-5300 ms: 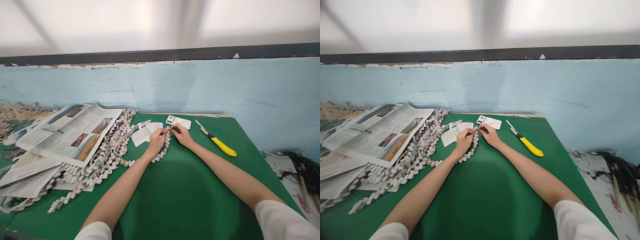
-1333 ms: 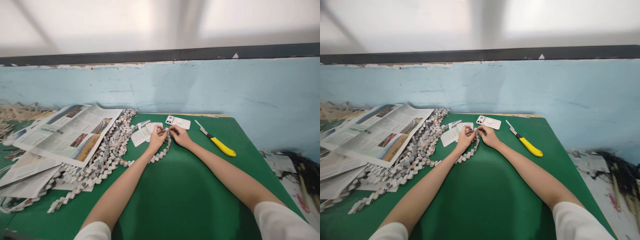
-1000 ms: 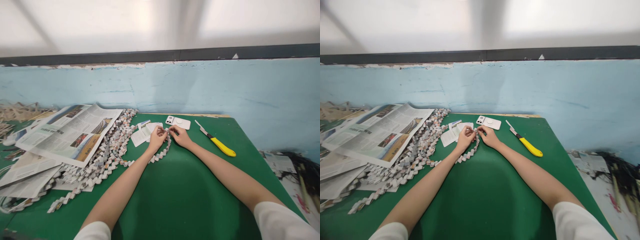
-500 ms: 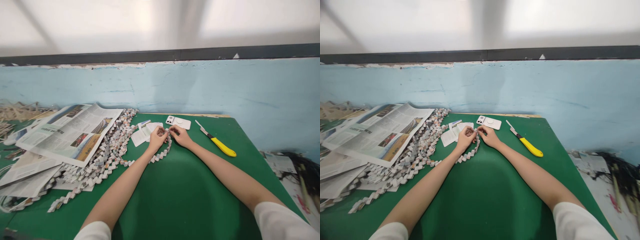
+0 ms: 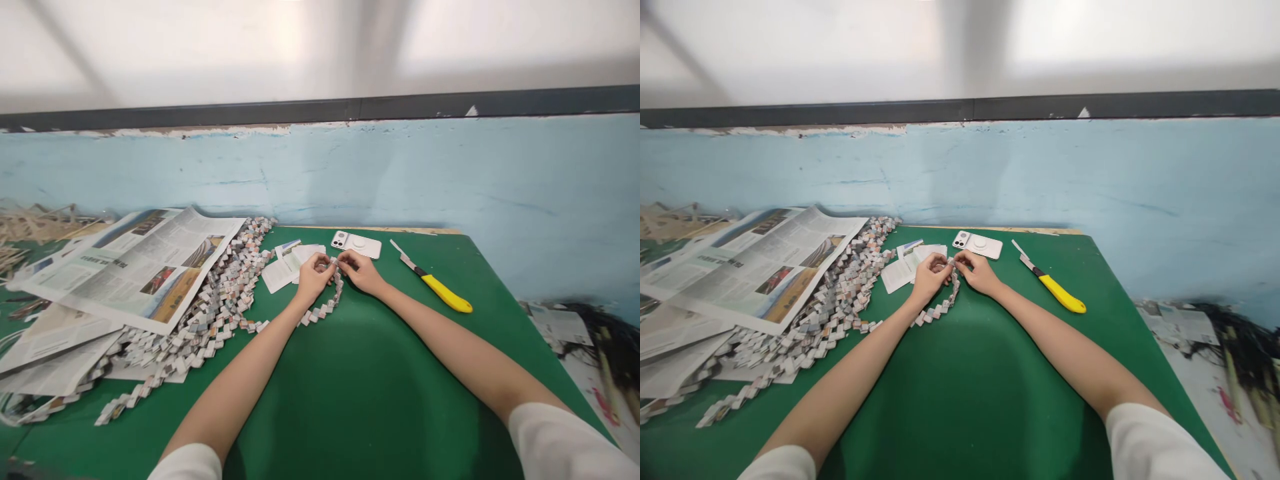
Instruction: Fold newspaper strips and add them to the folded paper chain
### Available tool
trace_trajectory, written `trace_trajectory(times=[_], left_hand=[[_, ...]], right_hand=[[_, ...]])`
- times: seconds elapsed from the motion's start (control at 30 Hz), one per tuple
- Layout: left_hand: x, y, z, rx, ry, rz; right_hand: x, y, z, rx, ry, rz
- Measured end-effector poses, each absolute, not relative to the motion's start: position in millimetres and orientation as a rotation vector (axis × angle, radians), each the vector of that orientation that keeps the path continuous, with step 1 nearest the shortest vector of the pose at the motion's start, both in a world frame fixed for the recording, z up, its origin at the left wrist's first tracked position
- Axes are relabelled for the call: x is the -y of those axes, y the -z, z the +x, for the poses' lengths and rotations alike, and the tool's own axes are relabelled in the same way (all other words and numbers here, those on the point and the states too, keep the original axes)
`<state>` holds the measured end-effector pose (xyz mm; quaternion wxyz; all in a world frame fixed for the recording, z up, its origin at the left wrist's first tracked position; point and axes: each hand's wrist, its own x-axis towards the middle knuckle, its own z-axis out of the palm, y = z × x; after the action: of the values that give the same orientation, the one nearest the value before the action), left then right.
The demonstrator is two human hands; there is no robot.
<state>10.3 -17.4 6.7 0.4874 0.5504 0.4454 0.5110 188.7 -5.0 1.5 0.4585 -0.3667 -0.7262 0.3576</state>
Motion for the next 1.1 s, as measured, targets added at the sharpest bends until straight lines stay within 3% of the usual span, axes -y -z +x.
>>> trace_trajectory(times=[1.1], left_hand=[[12.6,-1.9,8.0,-1.092,-1.146,1.274]], right_hand=[[5.7,-5.5,186.0,1.788,-0.922,-0.902]])
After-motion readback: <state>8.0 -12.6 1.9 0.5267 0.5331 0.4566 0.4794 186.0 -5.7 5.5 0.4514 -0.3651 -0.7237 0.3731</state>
